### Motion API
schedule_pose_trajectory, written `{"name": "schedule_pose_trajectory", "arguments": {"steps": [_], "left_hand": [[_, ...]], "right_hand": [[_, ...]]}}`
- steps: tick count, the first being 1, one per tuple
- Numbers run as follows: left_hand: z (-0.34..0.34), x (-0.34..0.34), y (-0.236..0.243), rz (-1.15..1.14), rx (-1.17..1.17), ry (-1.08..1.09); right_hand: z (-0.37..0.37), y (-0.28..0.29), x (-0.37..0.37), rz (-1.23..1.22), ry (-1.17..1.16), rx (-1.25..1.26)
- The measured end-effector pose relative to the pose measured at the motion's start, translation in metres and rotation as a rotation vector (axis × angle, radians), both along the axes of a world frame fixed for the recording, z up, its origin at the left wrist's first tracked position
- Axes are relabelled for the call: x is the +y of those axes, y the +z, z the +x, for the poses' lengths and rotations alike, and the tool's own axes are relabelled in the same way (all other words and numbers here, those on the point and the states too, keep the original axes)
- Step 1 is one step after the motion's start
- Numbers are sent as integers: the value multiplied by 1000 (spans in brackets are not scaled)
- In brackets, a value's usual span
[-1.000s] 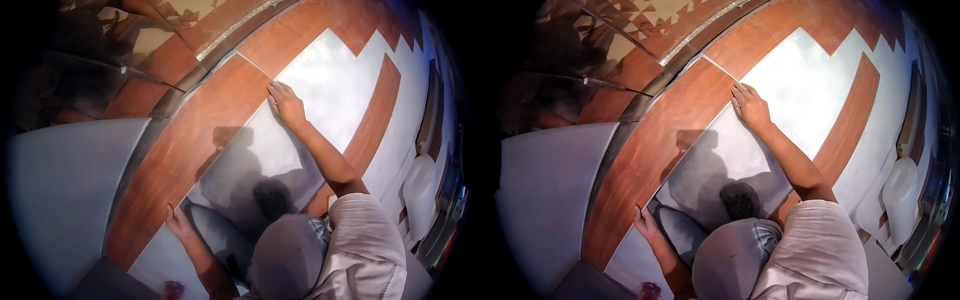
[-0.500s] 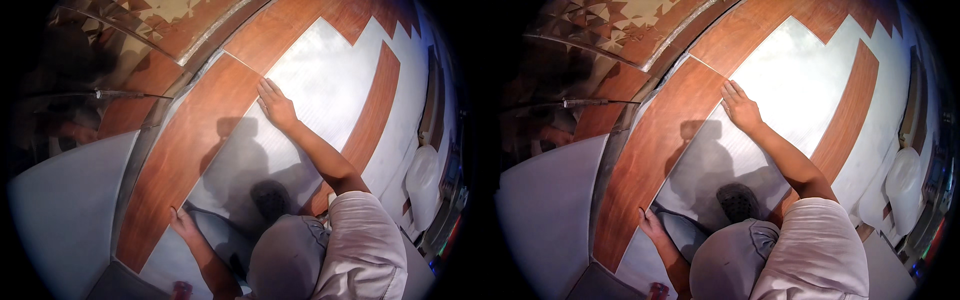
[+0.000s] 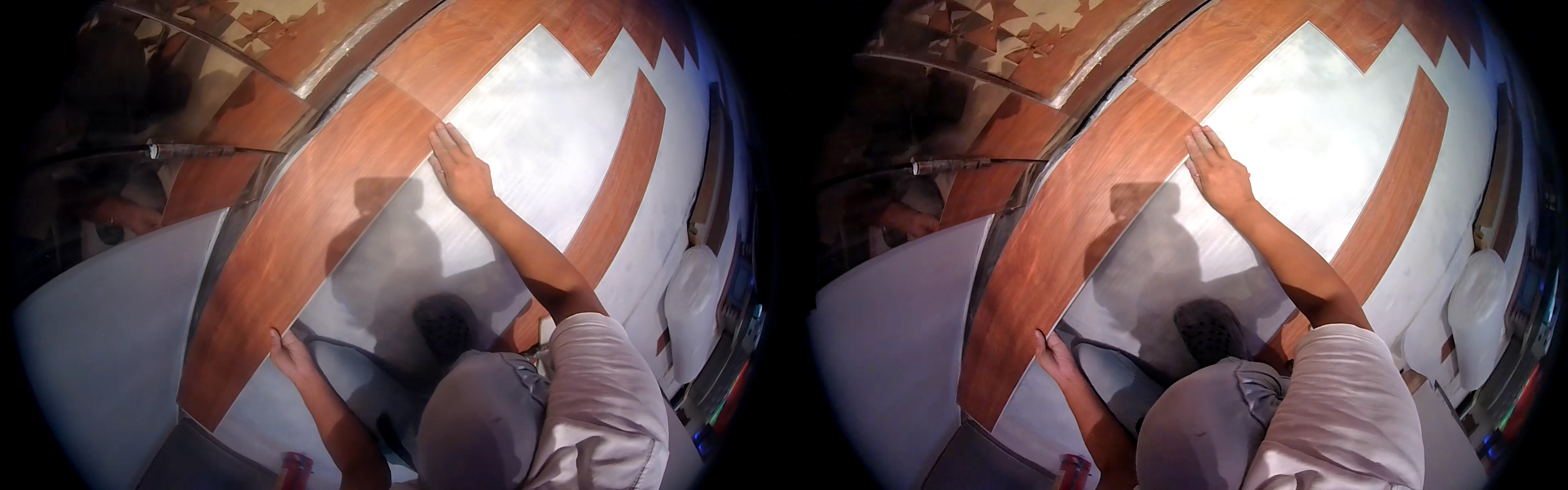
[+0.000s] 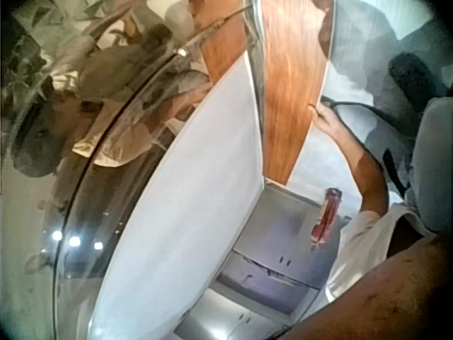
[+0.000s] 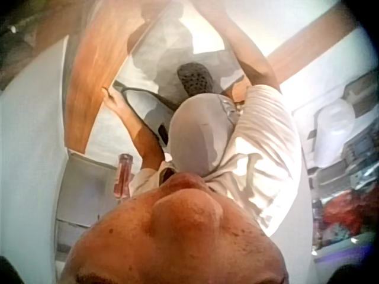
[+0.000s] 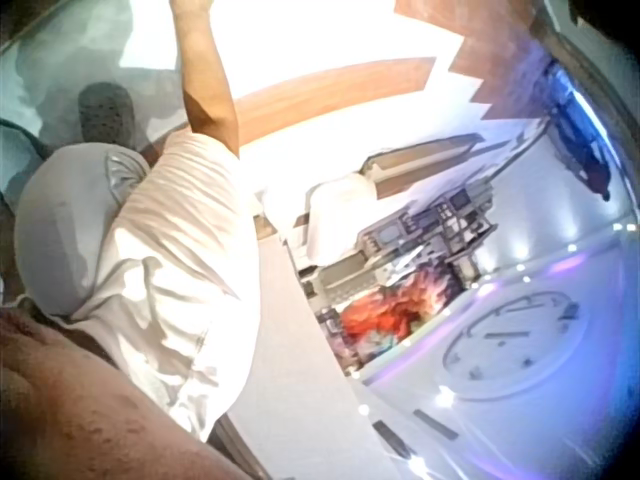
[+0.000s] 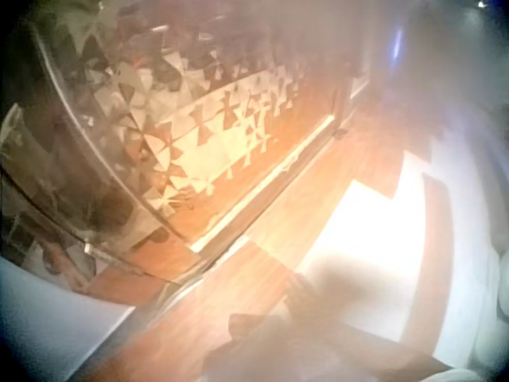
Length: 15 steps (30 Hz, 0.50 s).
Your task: The person positions wooden planks on a foam-covered floor and uses a hammer to tap a wooden block against the edge of the planks to secure them.
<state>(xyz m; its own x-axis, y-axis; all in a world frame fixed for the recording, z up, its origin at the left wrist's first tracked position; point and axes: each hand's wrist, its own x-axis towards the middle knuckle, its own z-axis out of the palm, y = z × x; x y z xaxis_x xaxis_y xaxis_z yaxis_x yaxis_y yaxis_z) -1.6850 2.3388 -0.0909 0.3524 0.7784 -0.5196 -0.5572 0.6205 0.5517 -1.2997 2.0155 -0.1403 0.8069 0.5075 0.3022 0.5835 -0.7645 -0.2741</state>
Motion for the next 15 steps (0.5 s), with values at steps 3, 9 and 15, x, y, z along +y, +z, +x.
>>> {"name": "schedule_pose_trajectory", "arguments": {"steps": [3, 9, 15], "left_hand": [[-1, 1, -1, 13, 105, 43], [0, -10, 6, 55, 86, 4], [-2, -11, 2, 104, 73, -38]], "right_hand": [[7, 0, -3, -3, 35, -30], [50, 10, -26, -82, 198, -38], [74, 15, -26, -128, 308, -77]]}}
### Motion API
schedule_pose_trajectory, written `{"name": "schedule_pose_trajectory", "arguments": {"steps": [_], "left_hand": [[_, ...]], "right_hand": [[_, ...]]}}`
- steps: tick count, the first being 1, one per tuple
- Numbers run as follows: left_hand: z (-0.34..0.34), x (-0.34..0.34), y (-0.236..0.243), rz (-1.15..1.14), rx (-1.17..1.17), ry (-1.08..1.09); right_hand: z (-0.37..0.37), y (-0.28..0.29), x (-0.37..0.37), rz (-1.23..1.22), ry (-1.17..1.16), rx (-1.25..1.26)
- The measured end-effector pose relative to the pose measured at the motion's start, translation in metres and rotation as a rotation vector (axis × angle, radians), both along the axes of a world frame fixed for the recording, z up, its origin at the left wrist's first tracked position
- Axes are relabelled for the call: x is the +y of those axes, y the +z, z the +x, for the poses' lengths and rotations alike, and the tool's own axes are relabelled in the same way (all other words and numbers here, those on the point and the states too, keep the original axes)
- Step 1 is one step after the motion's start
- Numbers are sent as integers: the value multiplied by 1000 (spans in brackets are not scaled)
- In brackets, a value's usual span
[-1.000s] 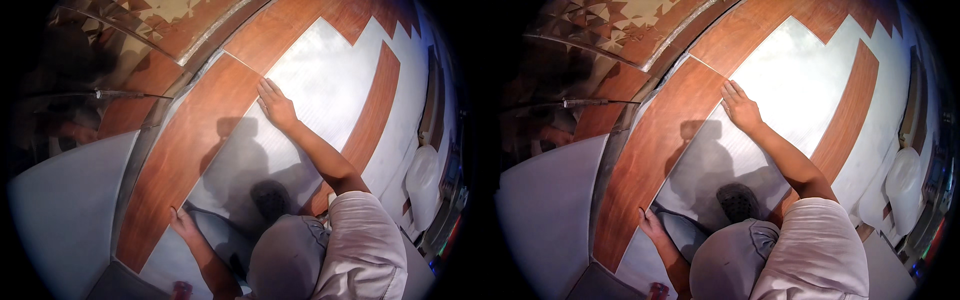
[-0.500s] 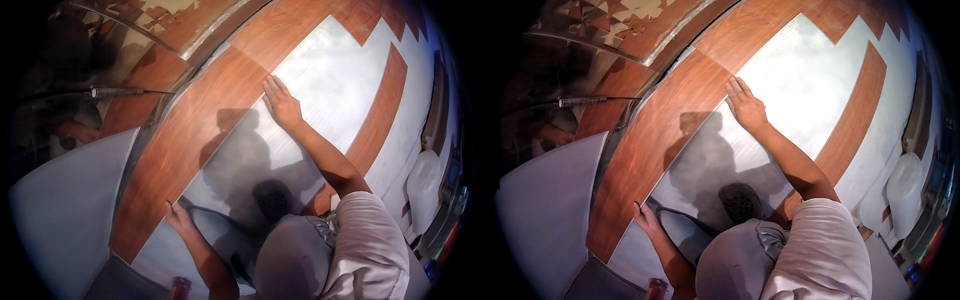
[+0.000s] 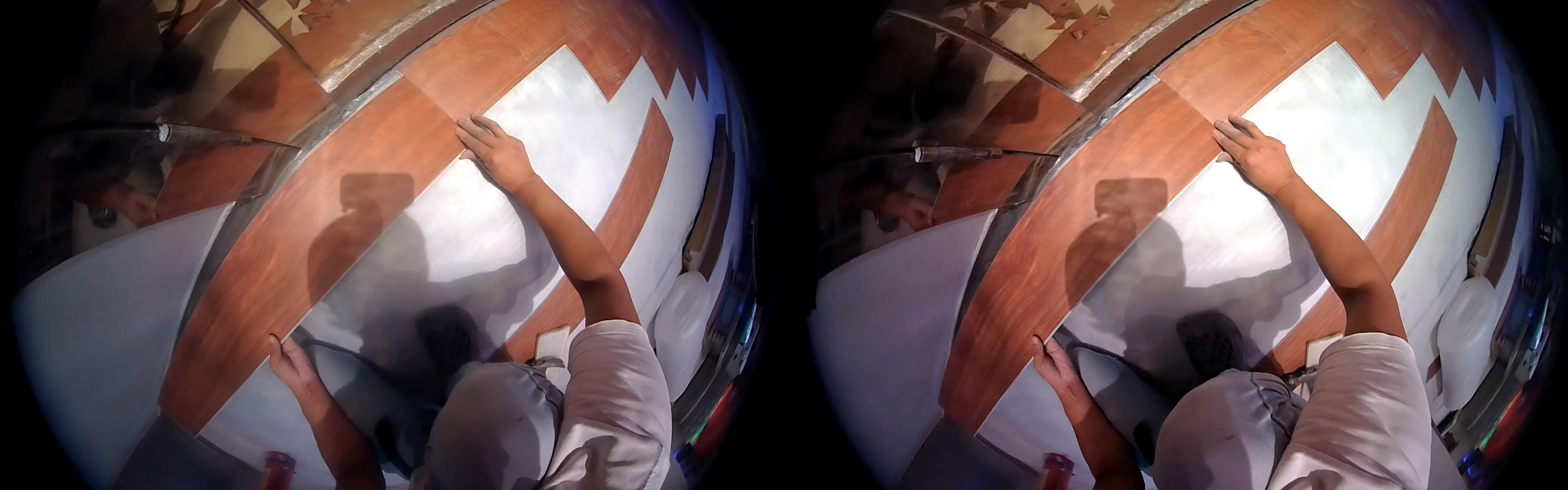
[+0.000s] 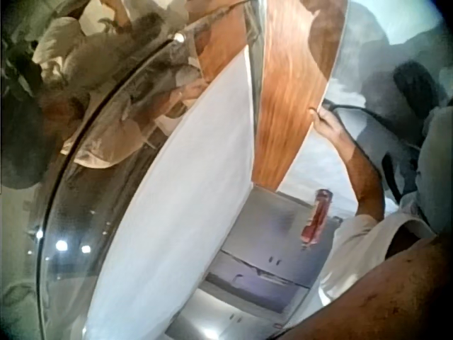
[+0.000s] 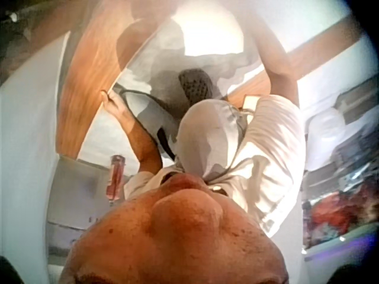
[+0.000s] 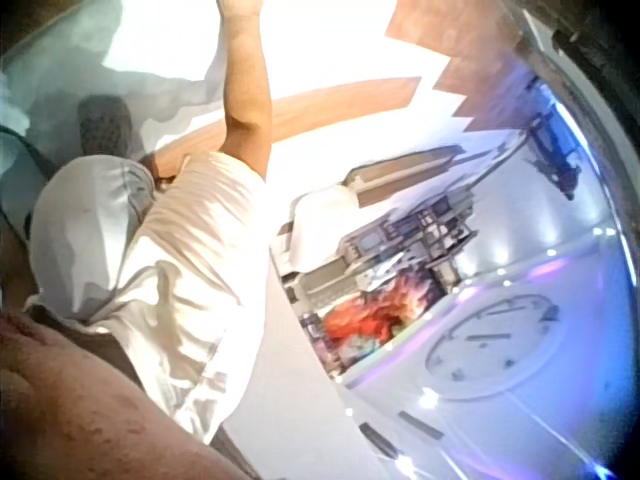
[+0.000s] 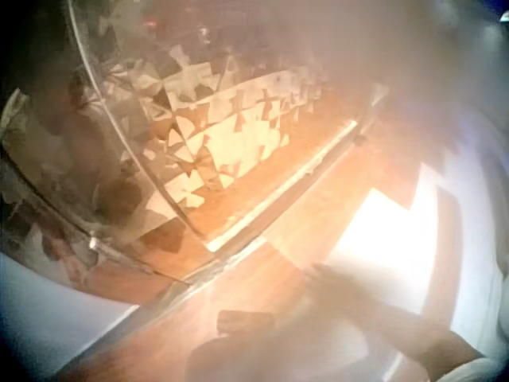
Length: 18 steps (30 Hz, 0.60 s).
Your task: The person positions wooden planks on a foam-covered floor and uses a hammer to tap a wooden block against the edge of the planks to secure them.
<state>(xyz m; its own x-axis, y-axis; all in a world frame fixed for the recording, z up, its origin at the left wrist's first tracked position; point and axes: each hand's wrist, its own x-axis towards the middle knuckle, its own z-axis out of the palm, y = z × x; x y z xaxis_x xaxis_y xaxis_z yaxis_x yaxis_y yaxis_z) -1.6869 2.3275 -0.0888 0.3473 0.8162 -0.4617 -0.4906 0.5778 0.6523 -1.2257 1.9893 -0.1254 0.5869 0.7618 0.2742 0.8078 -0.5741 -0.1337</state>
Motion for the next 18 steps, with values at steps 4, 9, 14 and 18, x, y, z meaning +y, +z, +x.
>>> {"name": "schedule_pose_trajectory", "arguments": {"steps": [4, 9, 14, 18], "left_hand": [[-2, 0, -1, 1, -12, -22], [-3, 8, -3, -102, -13, 28], [6, 8, -1, 5, 21, 8], [13, 6, 8, 33, 6, -10]], "right_hand": [[2, -5, 3, 22, -15, -6], [11, -7, 10, 11, -35, 24], [8, -4, 9, 26, -40, 7], [8, -3, 13, 36, -44, 17]]}}
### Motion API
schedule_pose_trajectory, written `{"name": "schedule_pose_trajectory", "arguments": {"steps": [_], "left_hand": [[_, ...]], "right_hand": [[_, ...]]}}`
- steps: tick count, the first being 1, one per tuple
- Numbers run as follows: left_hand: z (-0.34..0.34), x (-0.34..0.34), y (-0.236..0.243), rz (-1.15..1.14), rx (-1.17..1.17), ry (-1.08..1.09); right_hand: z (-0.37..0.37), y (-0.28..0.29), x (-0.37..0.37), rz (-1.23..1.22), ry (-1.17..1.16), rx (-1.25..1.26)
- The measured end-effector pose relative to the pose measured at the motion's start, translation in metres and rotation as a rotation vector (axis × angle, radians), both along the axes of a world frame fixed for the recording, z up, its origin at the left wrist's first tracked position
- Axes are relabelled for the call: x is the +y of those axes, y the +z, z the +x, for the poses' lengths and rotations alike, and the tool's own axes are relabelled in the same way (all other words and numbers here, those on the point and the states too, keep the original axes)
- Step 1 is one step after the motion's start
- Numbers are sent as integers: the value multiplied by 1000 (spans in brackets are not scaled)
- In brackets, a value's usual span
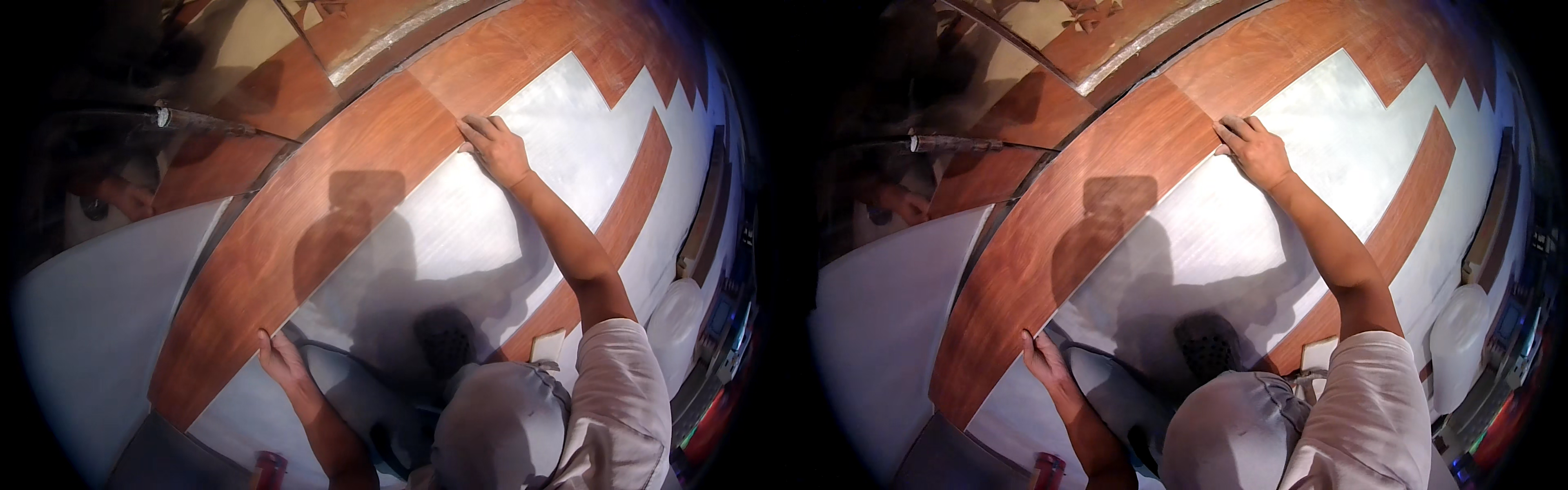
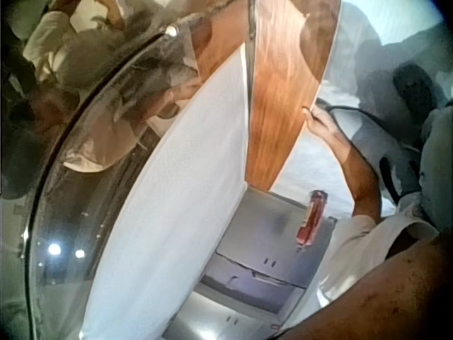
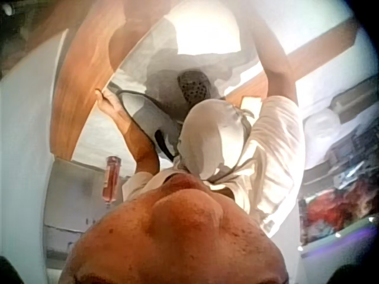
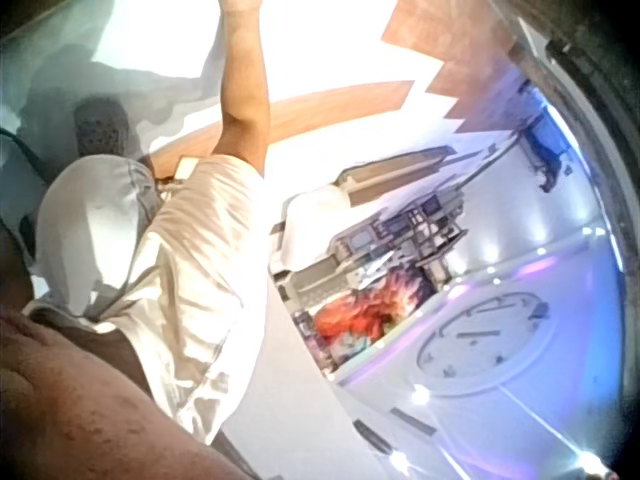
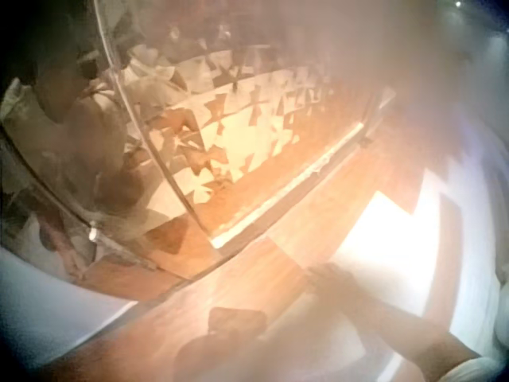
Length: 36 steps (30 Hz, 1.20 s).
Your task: The person positions wooden planks on a foam-covered floor and uses a hammer to tap a wooden block against the edge of the planks to secure them.
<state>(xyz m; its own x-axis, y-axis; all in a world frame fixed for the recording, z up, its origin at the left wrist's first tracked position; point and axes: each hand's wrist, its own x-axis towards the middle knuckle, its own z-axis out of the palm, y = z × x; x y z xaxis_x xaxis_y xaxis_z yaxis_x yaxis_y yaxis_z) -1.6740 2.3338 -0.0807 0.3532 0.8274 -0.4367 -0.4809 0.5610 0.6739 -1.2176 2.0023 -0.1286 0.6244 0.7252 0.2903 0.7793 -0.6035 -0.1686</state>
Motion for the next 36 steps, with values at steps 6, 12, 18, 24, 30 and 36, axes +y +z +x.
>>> {"name": "schedule_pose_trajectory", "arguments": {"steps": [6, 12, 18, 24, 30, 36], "left_hand": [[-5, 4, -6, 5, -18, -16], [-5, 6, -8, 3, -34, -34], [-2, 4, -7, 53, -22, -60], [-5, 3, -9, 42, -1, -52], [-4, 1, -7, -45, 22, -20], [7, 3, -2, -4, 22, -42]], "right_hand": [[0, 1, 4, 12, -5, -9], [-2, -2, 6, 32, -22, -9], [-3, 1, 7, 14, -45, 23], [-5, 6, 8, 21, -61, 49], [-2, -1, 9, 41, -37, 16], [-5, 4, 11, 34, -29, 11]]}}
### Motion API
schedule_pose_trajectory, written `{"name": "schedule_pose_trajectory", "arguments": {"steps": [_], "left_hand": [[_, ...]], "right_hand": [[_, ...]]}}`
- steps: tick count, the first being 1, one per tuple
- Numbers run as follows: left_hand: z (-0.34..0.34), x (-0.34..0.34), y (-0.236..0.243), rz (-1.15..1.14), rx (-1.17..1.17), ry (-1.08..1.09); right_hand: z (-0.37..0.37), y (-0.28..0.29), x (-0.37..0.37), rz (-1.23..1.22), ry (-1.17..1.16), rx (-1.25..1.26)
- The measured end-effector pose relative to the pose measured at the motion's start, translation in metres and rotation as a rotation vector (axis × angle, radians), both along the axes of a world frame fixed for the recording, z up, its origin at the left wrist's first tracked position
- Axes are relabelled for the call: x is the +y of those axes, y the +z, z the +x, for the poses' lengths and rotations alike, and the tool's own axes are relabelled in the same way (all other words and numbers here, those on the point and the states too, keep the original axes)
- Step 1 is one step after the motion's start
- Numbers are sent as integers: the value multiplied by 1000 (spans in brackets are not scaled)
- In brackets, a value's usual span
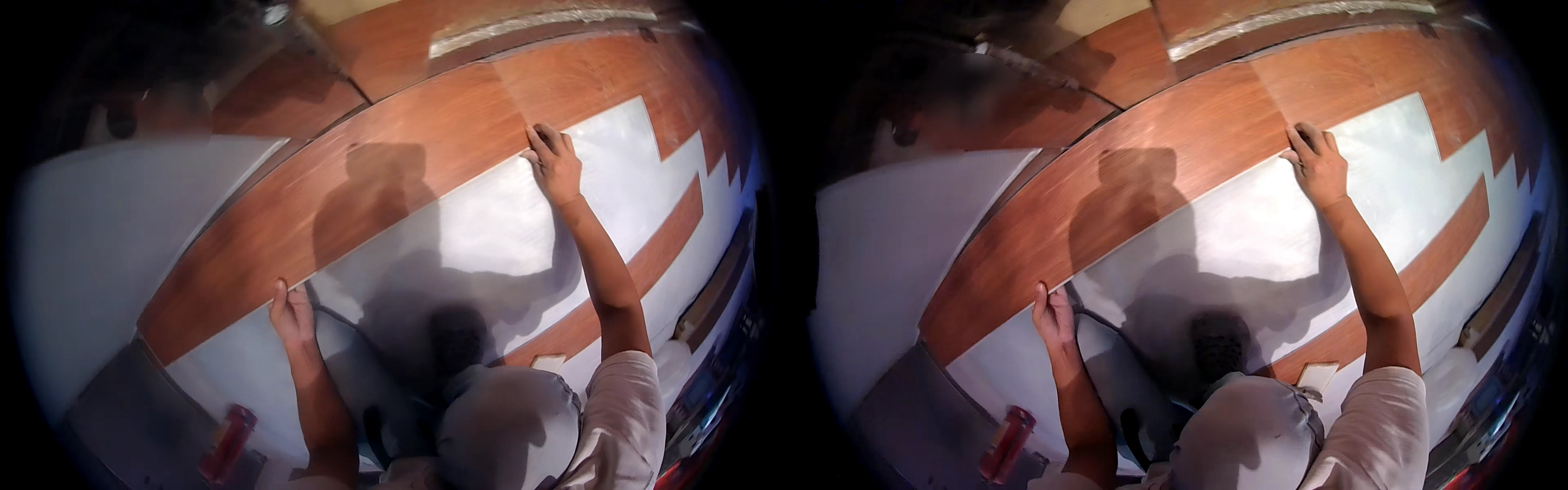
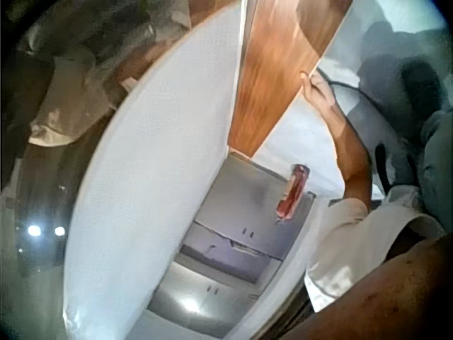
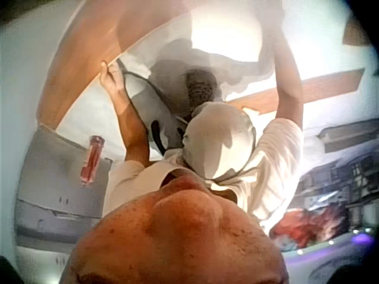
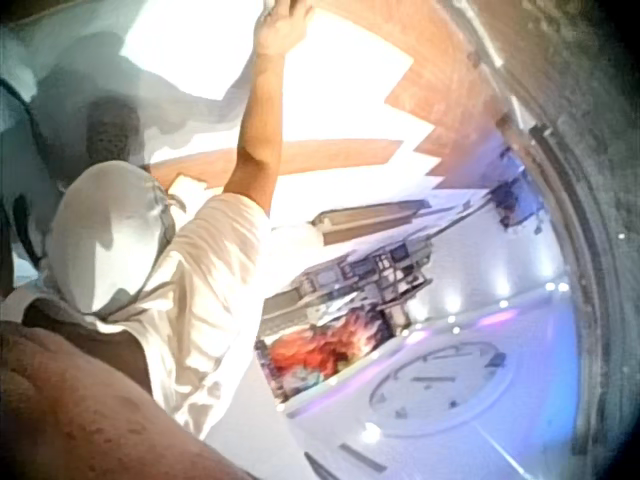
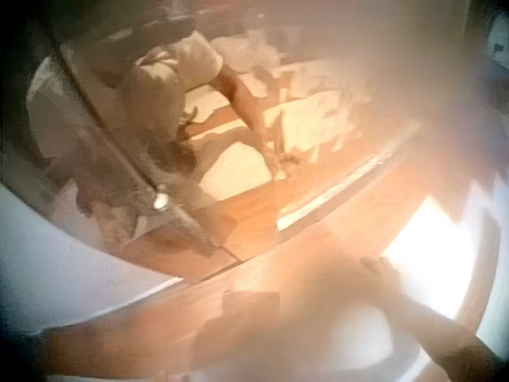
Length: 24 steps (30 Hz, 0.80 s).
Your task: The person positions wooden planks on a foam-covered floor and uses a hammer to tap a wooden block against the edge of the planks to secure them.
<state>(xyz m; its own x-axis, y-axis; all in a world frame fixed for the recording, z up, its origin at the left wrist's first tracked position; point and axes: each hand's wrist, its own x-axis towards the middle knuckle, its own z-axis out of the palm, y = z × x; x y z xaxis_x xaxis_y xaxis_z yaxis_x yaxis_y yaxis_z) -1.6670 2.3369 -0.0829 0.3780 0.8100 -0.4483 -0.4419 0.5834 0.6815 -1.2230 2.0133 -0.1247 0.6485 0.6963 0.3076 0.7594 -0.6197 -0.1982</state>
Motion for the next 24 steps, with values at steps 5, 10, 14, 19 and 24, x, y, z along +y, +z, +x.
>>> {"name": "schedule_pose_trajectory", "arguments": {"steps": [5, 10, 14, 19, 24], "left_hand": [[0, 1, 1, -125, -21, 40], [1, 0, -3, -160, 86, 49], [-3, 2, -14, -231, 142, 71], [-1, 3, -27, -304, 224, 108], [-2, 6, -37, -395, 303, 131]], "right_hand": [[-2, 5, 3, 17, 44, 40], [-3, 8, 3, 15, 46, 37], [-1, 5, 3, 5, 47, 1], [-3, 3, 5, 5, 46, -13], [-1, 1, 4, -2, 48, -35]]}}
